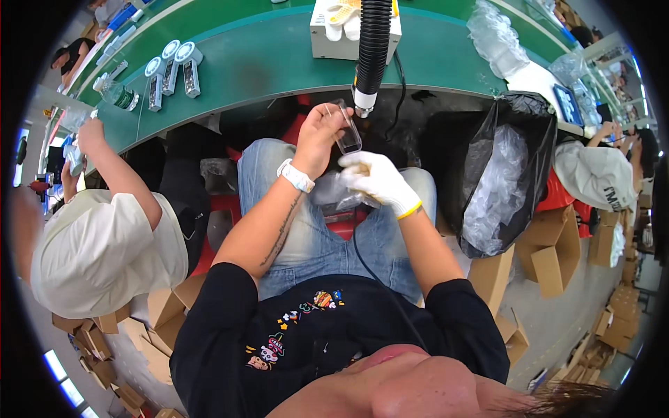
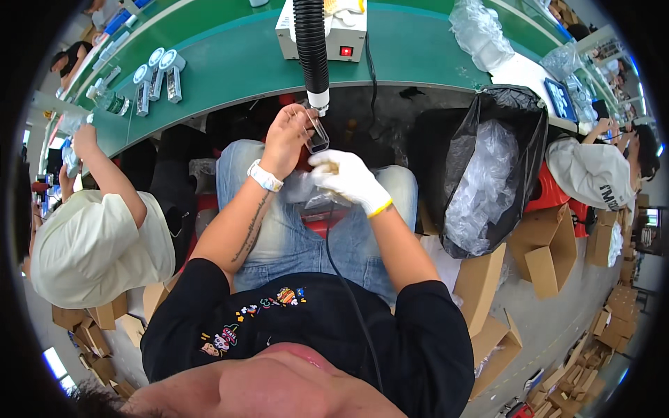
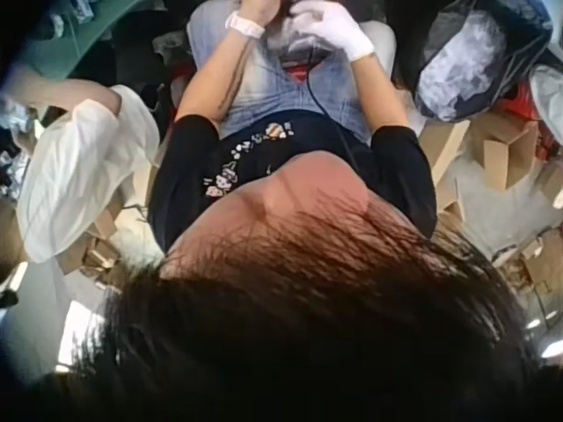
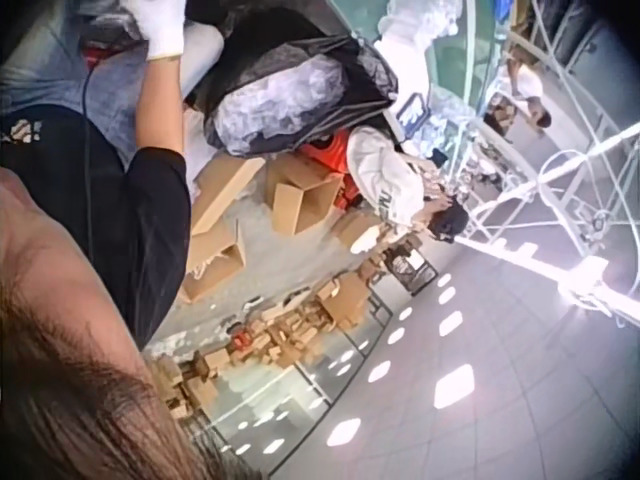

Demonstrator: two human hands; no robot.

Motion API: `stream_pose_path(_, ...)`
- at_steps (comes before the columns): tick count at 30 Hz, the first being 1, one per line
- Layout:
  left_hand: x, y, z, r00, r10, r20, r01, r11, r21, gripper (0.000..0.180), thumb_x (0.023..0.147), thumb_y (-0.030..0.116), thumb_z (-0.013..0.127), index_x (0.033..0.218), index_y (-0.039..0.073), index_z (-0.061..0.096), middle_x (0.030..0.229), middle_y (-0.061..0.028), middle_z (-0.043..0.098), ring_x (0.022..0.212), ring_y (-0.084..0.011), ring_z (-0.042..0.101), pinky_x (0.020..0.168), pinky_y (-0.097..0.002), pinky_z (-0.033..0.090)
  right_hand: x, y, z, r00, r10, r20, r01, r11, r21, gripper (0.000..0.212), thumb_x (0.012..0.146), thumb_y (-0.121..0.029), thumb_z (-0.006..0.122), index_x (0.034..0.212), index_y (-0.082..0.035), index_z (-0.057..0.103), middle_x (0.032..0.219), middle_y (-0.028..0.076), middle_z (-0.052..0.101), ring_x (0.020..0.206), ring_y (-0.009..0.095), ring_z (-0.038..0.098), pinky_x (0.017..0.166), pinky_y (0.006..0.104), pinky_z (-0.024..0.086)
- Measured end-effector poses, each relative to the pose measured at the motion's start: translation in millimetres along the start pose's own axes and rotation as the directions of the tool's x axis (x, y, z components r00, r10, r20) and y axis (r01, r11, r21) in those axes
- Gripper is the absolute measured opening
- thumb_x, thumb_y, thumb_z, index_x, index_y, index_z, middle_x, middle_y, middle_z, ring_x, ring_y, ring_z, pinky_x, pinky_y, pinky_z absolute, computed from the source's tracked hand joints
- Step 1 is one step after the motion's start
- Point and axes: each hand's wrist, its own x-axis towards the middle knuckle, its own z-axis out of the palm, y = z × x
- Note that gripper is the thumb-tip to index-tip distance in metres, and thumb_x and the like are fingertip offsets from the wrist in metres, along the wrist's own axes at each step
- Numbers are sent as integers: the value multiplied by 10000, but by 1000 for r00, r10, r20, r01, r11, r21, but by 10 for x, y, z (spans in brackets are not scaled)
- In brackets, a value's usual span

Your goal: Manual assembly of electronic components, fitting plastic housings and caps together on a production line.

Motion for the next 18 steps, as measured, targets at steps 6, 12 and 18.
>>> stream_pose_path(6, 34, 138, 205, 940, -335, 64, 314, 777, -545, 260, 1093, 252, 574, 1304, 111, 520, 1177, -78, 675, 1120, -278, 695, 970, -439, 591, -294, 650, -667, 438, -102, -893, 459, 880, 124, 701, 874, -135, 801, 1489, -3, 491, 1428, 175, 589, 1262, 251, 606, 1067, 403, 501)
stream_pose_path(12, -280, 81, 278, 967, -253, -5, 184, 716, -673, 302, 1071, 186, 601, 1340, 108, 487, 1201, -84, 672, 1173, -318, 679, 1035, -438, 569, -294, 34, 420, 514, -710, -481, 48, 583, -811, 666, 928, -187, 795, 1493, -24, 483, 1457, 158, 548, 1275, 299, 596, 1112, 416, 467)
stream_pose_path(18, -597, 550, 222, 787, 537, 304, -536, 350, 768, 275, 835, 37, 753, 1089, 52, 649, 1102, -128, 697, 1186, -333, 666, 1016, -449, 517, 548, -147, 495, 953, -24, -302, 250, 626, 738, 557, 905, -173, 818, 1381, -45, 559, 1284, 117, 637, 1157, 218, 637, 969, 384, 550)
